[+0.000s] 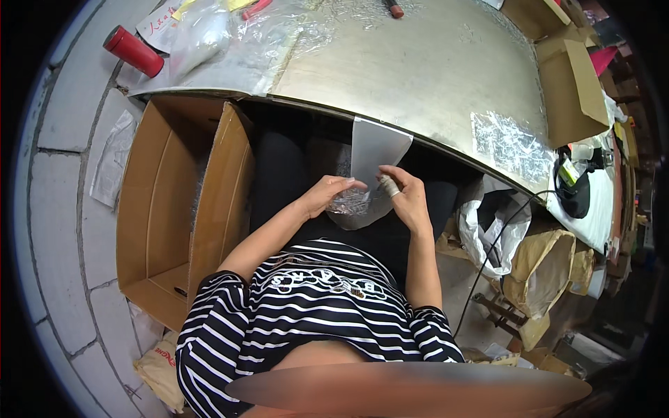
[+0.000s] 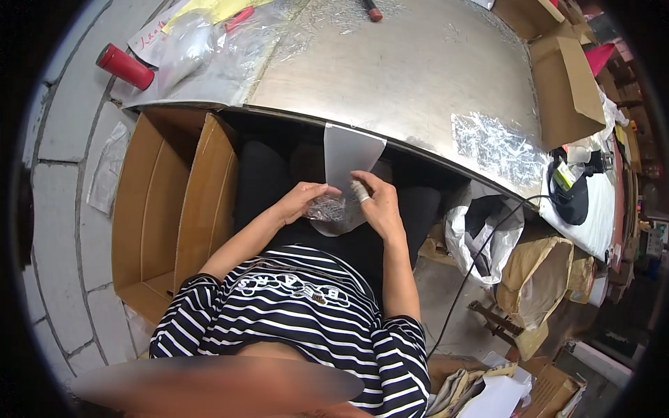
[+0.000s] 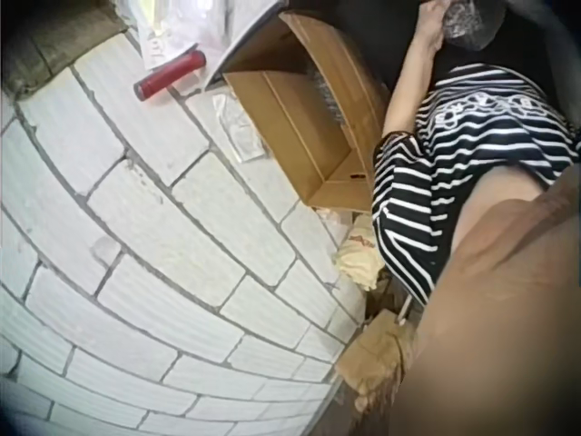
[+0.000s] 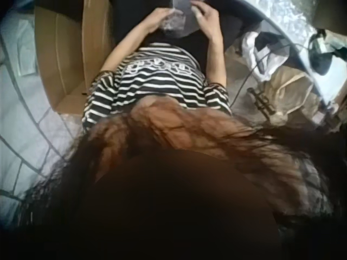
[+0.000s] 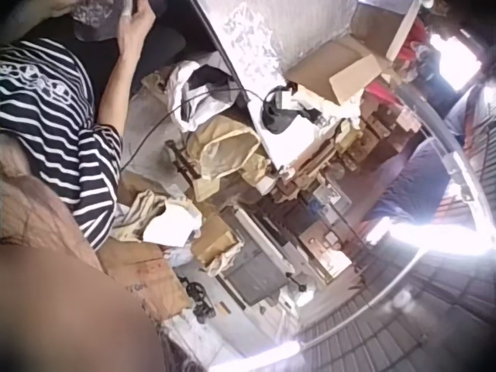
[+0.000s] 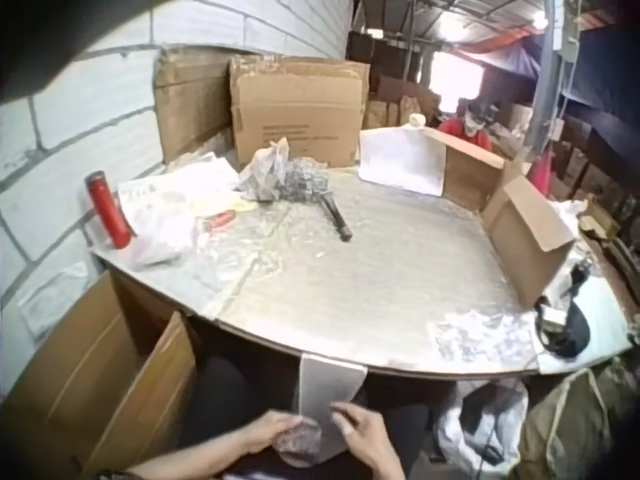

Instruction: The recorder is placing small metal parts into plastic bags and then organizing them into a shipping box.

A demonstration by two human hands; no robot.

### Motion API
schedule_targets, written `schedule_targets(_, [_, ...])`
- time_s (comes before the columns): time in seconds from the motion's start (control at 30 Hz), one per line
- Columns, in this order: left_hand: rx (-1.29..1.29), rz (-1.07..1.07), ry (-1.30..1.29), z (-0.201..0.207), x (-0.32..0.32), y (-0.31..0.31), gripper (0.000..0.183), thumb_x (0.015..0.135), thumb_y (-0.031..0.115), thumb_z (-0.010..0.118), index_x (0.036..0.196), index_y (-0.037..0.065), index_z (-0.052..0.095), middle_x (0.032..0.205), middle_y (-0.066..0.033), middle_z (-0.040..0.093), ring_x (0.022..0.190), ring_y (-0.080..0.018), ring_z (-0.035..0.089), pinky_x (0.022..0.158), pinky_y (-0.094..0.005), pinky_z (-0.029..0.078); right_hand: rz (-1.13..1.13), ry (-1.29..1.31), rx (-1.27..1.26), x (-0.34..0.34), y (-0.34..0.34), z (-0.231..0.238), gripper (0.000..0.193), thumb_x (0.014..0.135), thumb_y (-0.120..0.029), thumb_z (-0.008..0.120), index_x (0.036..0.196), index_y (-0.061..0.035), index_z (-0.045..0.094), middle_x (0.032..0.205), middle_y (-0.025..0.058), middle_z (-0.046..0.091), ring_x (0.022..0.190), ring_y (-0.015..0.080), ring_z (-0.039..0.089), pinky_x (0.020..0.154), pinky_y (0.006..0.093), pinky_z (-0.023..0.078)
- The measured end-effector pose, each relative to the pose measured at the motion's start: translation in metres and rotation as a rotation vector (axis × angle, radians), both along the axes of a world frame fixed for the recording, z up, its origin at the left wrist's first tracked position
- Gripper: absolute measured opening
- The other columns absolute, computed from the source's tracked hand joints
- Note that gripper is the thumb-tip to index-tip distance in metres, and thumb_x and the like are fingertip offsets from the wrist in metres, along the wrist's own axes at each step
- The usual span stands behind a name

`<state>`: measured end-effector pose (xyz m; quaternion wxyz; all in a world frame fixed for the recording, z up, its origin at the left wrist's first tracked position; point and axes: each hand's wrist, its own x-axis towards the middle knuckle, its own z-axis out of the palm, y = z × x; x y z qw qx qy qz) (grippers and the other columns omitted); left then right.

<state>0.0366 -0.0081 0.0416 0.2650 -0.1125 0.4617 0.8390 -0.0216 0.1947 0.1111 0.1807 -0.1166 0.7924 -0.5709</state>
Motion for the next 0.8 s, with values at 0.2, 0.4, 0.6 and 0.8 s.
schedule_targets(0.2, [-0.081, -0.051, 0.216, 0.022, -0.021, 0.017, 0.038, 0.100, 0.027, 0.050, 0.116, -0.006, 0.063, 0.110, -0.0126, 0.066, 0.097, -0.0144, 0.064, 0.085, -0.0272, 0.051, 0.185, 0.155, 0.279, -0.009, -0.001, -0.015, 0.020, 0.081, -0.006, 0.068, 0.098, 0.0035, 0.068, 0.078, 0.0135, 0.068, 0.074, 0.0168, 0.064, 0.070, 0.0300, 0.050])
schedule_targets(0.4, [0.134, 0.101, 0.221, 0.051, -0.024, 0.007, 0.051, 0.101, 0.037, 0.042, 0.130, -0.005, 0.050, 0.108, -0.0180, 0.066, 0.091, -0.0217, 0.069, 0.076, -0.0255, 0.054, -0.037, 0.364, -0.068, -0.031, 0.005, 0.013, 0.008, 0.079, -0.005, 0.067, 0.084, 0.0006, 0.067, 0.076, 0.0145, 0.065, 0.068, 0.0247, 0.062, 0.065, 0.0326, 0.049])
schedule_targets(0.6, [-0.035, 0.109, 0.266, 0.039, -0.023, -0.031, 0.046, 0.101, 0.032, 0.040, 0.121, -0.006, 0.052, 0.104, -0.0216, 0.067, 0.087, -0.0271, 0.070, 0.075, -0.0313, 0.057, -0.594, 0.966, 0.734, -0.115, 0.088, 0.018, 0.019, 0.068, 0.006, 0.050, 0.082, -0.0039, 0.058, 0.082, 0.0173, 0.058, 0.081, 0.0387, 0.056, 0.068, 0.0476, 0.045])
schedule_targets(0.8, [-0.322, 0.371, 0.463, 0.052, -0.040, -0.057, 0.022, 0.097, 0.013, 0.050, 0.107, -0.003, 0.062, 0.093, -0.0144, 0.070, 0.084, -0.0214, 0.070, 0.073, -0.0277, 0.054, -0.374, 0.901, 0.995, -0.108, 0.077, 0.057, 0.064, 0.072, 0.007, 0.047, 0.133, -0.0107, 0.050, 0.145, 0.0078, 0.043, 0.139, 0.0327, 0.031, 0.111, 0.0533, 0.026])
